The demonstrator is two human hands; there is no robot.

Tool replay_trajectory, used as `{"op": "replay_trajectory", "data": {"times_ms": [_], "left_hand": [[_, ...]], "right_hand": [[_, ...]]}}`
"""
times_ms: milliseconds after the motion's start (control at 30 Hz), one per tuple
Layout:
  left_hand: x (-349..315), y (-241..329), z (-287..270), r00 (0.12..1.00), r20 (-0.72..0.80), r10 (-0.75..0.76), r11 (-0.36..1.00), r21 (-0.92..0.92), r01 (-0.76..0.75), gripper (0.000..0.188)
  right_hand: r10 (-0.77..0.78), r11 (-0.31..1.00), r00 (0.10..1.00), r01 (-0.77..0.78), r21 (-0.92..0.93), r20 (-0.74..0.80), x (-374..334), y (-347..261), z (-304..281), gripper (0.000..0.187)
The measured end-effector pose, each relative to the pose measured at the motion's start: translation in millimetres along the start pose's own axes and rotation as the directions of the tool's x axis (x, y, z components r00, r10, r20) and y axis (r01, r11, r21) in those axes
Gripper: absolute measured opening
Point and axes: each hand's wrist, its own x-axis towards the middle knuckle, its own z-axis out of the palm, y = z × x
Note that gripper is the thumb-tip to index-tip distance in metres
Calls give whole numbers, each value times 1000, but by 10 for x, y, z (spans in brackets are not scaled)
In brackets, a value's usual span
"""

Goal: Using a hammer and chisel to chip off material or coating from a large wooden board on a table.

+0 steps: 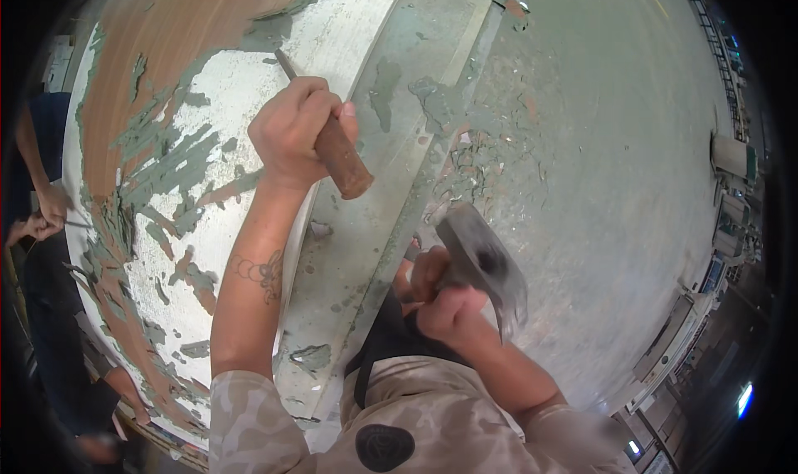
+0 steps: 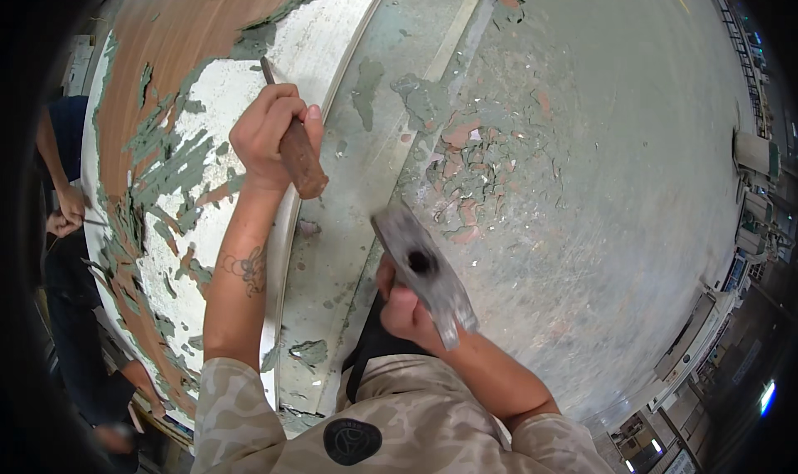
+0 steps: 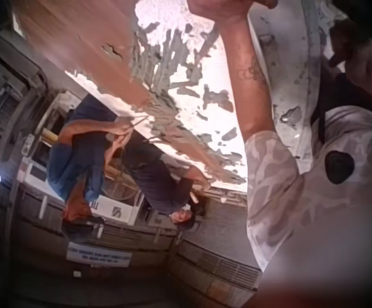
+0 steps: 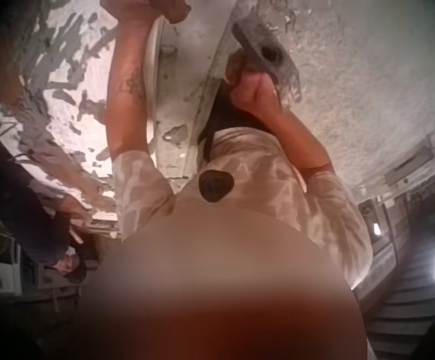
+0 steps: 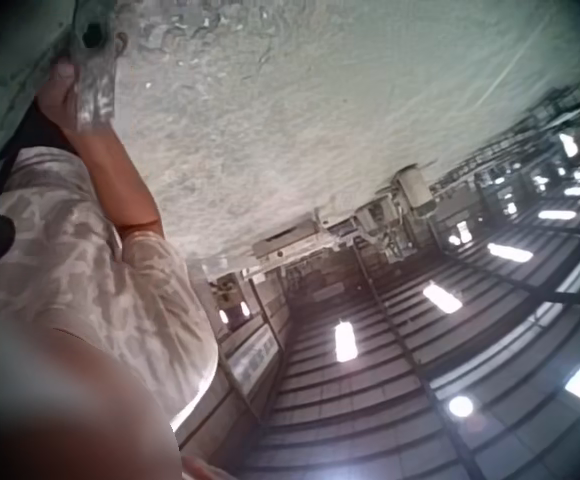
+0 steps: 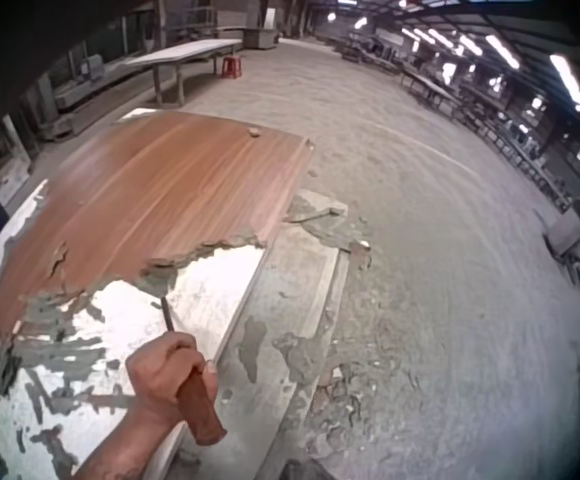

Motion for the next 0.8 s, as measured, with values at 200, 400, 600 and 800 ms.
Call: {"op": "replay_trajectory", "data": {"times_ms": [200, 400, 600, 800], "left_hand": [[57, -242, 33, 998, -51, 49, 999, 25, -47, 15], [97, -190, 59, 999, -46, 10, 1000, 19, -9, 17], [199, 197, 291, 970, 143, 196, 969, -182, -168, 20], [487, -35, 820, 980, 91, 179, 968, -195, -159, 21]], "right_hand": [[554, 87, 824, 79, 993, -114, 314, -397, 38, 25], [483, 316, 834, 117, 941, -266, 277, -146, 206, 4], [521, 267, 848, -56, 962, -95, -396, 69, 646, 30], [680, 0, 733, -22, 1000, 16, -468, 233, 469, 36]]}}
